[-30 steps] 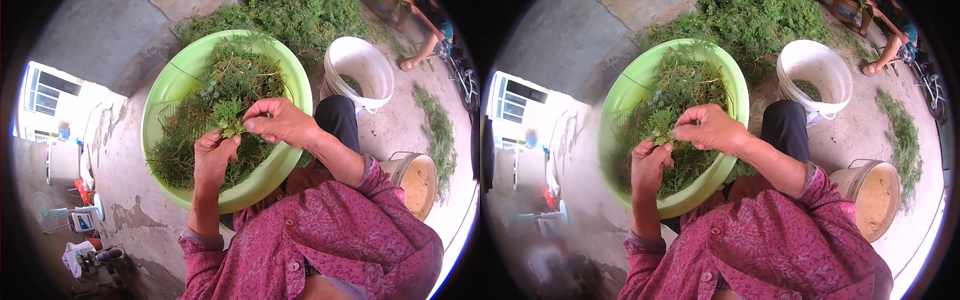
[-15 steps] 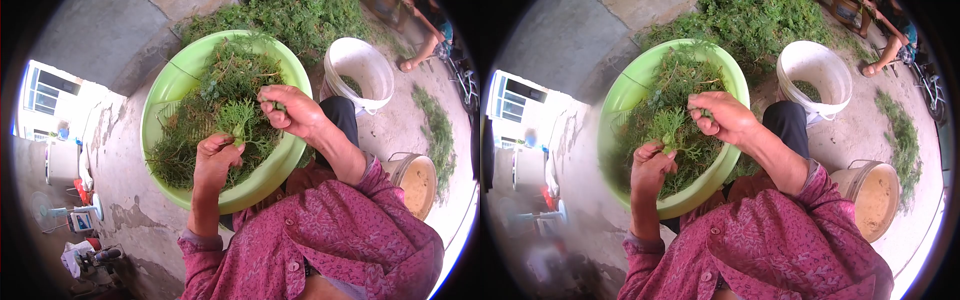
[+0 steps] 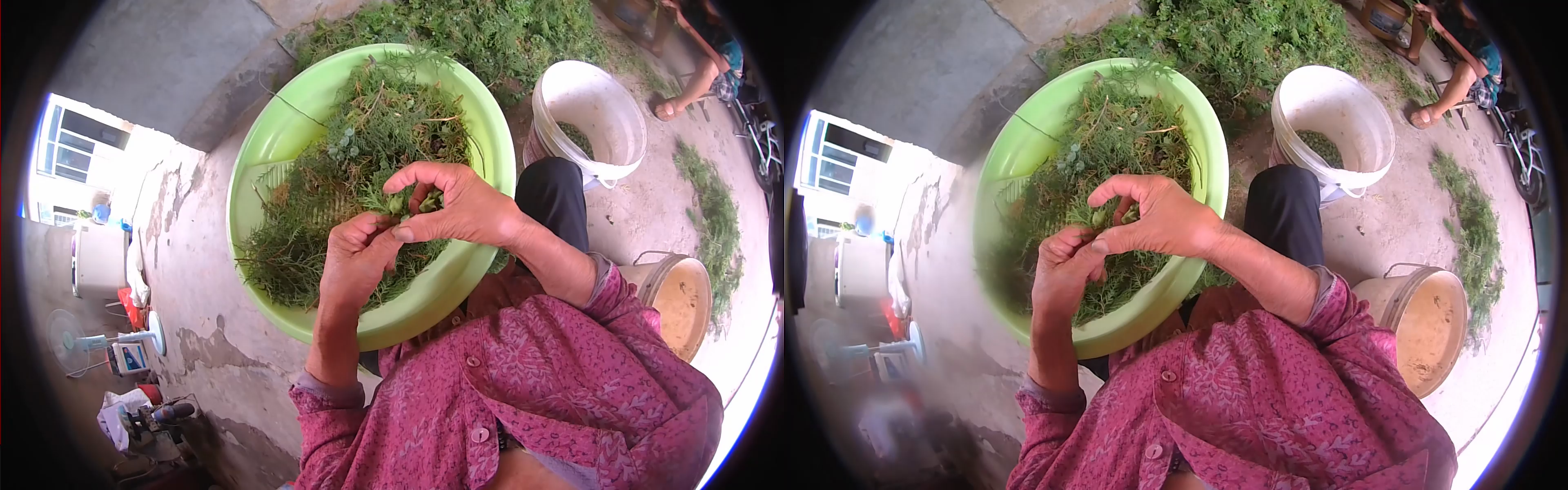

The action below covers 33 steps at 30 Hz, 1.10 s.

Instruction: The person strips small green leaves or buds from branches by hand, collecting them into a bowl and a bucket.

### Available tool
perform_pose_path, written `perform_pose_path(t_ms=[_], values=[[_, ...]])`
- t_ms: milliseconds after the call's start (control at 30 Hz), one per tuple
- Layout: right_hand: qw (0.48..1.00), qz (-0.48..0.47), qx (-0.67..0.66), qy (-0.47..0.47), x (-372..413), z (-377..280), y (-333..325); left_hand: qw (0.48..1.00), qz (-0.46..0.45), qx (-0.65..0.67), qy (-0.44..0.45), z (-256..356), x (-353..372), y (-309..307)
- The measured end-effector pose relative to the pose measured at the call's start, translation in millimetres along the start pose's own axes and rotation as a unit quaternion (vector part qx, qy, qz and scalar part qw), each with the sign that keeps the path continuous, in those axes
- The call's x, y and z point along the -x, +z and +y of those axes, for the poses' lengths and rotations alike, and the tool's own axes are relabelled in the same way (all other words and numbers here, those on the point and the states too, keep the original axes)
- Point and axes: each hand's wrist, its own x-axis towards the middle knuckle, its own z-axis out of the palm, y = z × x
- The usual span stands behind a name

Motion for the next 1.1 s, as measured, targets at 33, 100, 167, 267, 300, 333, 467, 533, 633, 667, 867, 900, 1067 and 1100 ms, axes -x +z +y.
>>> perform_pose_path(t_ms=[33, 100, 167, 267, 300, 333, 467, 533, 633, 667, 867, 900, 1067, 1100], values=[[1.000, 0.000, 0.000, 0.000, 0, 0, 0, 1.000, -0.010, -0.006, -0.001, 0, 1, 0], [0.999, -0.041, 0.008, 0.023, 0, 1, 0, 1.000, -0.016, -0.001, 0.005, -3, 1, -1], [0.995, -0.039, -0.035, 0.086, 1, -8, -2, 1.000, -0.022, 0.004, 0.011, -4, 1, -3], [0.985, -0.032, -0.100, 0.140, 3, -15, 1, 0.999, -0.028, -0.040, 0.005, -3, 1, -5], [0.984, -0.025, -0.121, 0.131, 3, -16, 1, 0.999, -0.035, -0.030, 0.007, -3, 1, -4], [0.984, -0.026, -0.121, 0.130, 3, -14, 2, 0.999, -0.042, -0.021, 0.009, -3, 1, -4], [0.984, -0.048, -0.104, 0.139, 3, -17, 0, 0.998, -0.048, -0.037, 0.003, -1, 2, -3], [0.980, -0.066, -0.099, 0.160, 3, -19, -4, 0.998, -0.063, -0.001, -0.024, 4, 4, 0], [0.945, -0.086, -0.220, 0.224, 4, -19, -11, 0.993, -0.083, 0.068, -0.044, 7, 5, -5], [0.925, -0.089, -0.285, 0.234, 5, -17, -13, 0.993, -0.083, 0.067, -0.042, 8, 5, -5], [0.912, -0.100, -0.301, 0.259, 5, -19, -14, 0.994, -0.087, 0.039, -0.045, 8, 7, -4], [0.896, -0.119, -0.336, 0.265, 5, -20, -16, 0.998, -0.052, -0.015, -0.032, 12, 8, -4], [0.819, -0.077, -0.520, 0.230, 15, -27, -38, 0.995, 0.064, -0.083, -0.006, 17, 19, -35], [0.821, -0.032, -0.538, 0.190, 19, -32, -49, 0.994, 0.063, -0.084, -0.007, 16, 22, -40]])
